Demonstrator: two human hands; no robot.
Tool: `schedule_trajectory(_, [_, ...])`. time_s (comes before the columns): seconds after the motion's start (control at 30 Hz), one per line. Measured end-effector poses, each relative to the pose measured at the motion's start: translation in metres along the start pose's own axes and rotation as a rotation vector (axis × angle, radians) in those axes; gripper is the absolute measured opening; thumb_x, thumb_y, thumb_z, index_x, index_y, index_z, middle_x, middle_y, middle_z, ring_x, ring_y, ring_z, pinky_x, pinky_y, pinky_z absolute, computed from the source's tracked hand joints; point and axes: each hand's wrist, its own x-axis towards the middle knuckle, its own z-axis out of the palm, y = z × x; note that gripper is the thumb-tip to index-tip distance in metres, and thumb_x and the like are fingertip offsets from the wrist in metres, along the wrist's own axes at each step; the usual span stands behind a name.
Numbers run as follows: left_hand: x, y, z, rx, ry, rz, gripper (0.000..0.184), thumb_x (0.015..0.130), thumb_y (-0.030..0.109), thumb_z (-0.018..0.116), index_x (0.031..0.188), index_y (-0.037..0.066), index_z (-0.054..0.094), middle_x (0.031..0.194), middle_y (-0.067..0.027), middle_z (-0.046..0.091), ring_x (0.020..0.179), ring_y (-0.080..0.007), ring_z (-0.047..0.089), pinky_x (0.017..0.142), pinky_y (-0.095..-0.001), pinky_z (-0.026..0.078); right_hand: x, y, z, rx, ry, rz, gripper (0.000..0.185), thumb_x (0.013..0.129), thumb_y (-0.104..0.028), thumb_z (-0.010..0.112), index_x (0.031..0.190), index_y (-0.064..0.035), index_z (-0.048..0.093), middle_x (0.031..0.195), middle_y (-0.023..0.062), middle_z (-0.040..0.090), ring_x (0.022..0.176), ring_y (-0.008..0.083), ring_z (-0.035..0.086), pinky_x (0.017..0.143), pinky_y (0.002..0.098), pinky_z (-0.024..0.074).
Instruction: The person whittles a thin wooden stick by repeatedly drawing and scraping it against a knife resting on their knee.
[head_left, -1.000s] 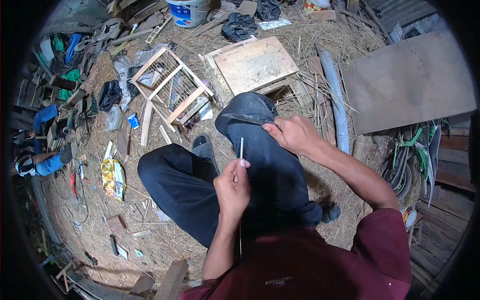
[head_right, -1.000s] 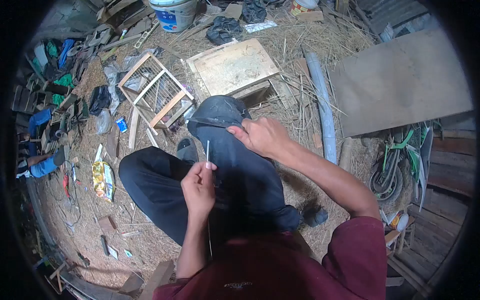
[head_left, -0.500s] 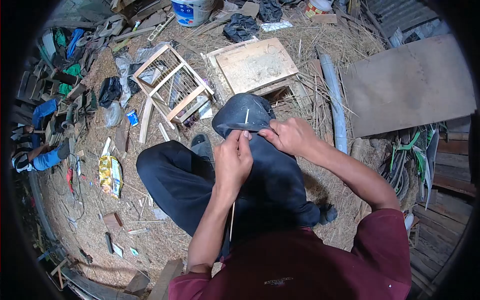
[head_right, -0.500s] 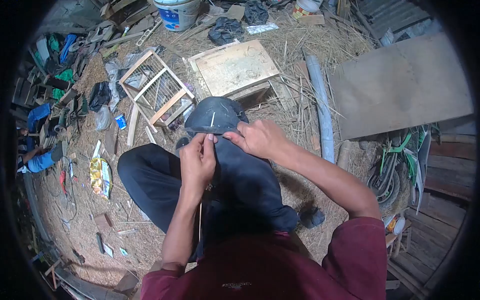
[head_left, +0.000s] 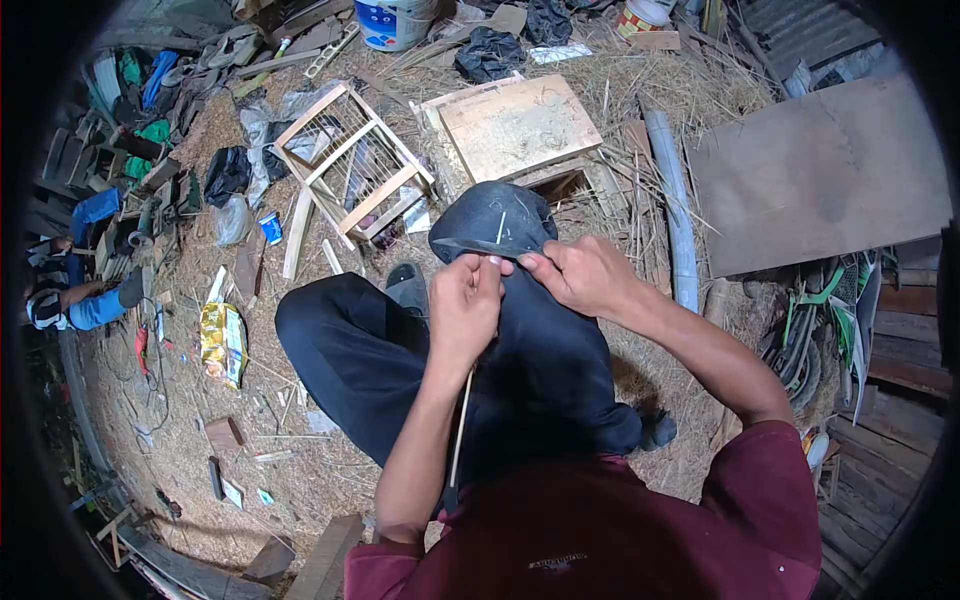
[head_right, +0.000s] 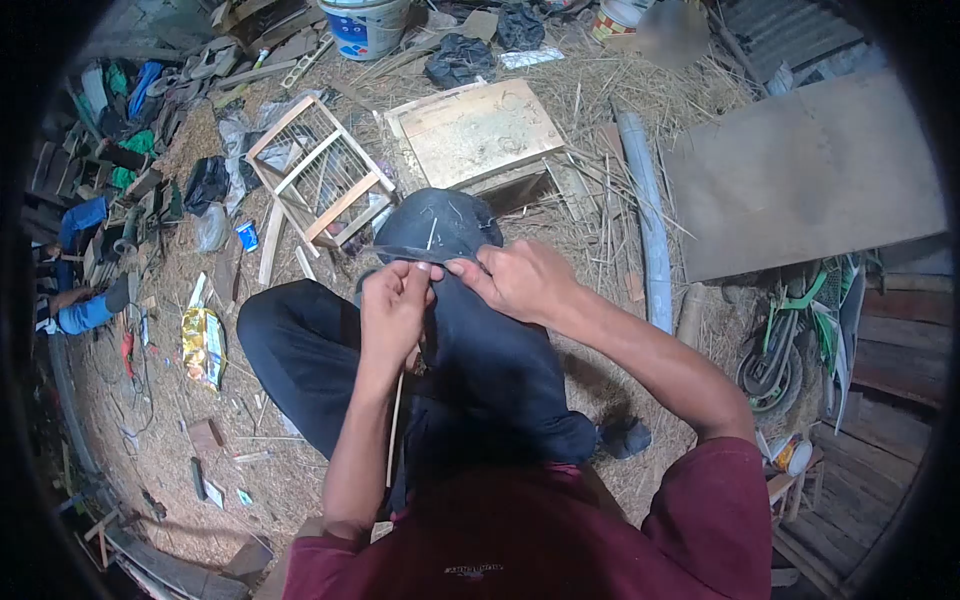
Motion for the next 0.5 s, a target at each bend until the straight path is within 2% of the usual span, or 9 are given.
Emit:
schedule_trajectory(0.1, [0.002,0.005,-0.004,-0.073,-0.057,-0.1,0.025,0.097,0.018,0.055,0.09,-0.002,0.068,0.056,0.0027,0.053,0.043,-0.0034,0.043,0.042,-0.0233,0.033,0.002,0.003,-0.002,0.013,-0.014,-0.033,0.069,0.095,-0.06,0.042,0.068,-0.0003,0.064,0.057,0.0264,0.058,0.059,0.0458,0.062,0.055,0.0541,0.0501])
schedule_trajectory(0.2, [0.0,-0.004,0.0,-0.051,-0.03,-0.052,0.027,0.098,0.019,0.054,0.086,0.0,0.067,0.057,0.005,0.05,0.045,-0.0021,0.04,0.042,-0.0221,0.028,0.003,0.004,-0.003,-0.088,-0.004,-0.056,0.069,0.094,-0.061,0.042,0.07,0.0001,0.065,0.058,0.0259,0.059,0.06,0.0451,0.063,0.056,0.0533,0.0511])
schedule_trajectory(0.3, [-0.01,-0.004,-0.002,-0.083,-0.032,-0.038,0.027,0.099,0.02,0.053,0.084,0.001,0.065,0.056,0.0068,0.046,0.046,-0.0008,0.037,0.042,-0.0213,0.025,0.003,0.002,0.002,-0.197,0.079,-0.053,0.061,0.095,-0.055,0.047,0.068,-0.0021,0.061,0.057,0.0222,0.059,0.055,0.0424,0.062,0.052,0.0508,0.0503])
schedule_trajectory(0.43, [-0.058,0.005,-0.004,-0.16,-0.086,-0.191,0.026,0.101,0.02,0.052,0.087,0.001,0.063,0.055,0.0078,0.043,0.045,0.0005,0.033,0.041,-0.0204,0.023,0.011,0.006,0.007,-0.122,0.144,0.056,0.059,0.096,-0.053,0.047,0.069,-0.0019,0.061,0.058,0.023,0.059,0.057,0.0431,0.062,0.052,0.0512,0.0499])
schedule_trajectory(0.5, [-0.066,0.0,-0.014,-0.297,-0.069,-0.144,0.026,0.102,0.021,0.051,0.089,0.001,0.063,0.055,0.0078,0.043,0.043,0.0007,0.032,0.04,-0.0198,0.022,0.009,0.009,0.003,-0.069,0.146,0.047,0.057,0.096,-0.051,0.048,0.07,-0.0016,0.062,0.059,0.0235,0.059,0.059,0.0436,0.062,0.053,0.0512,0.0496])
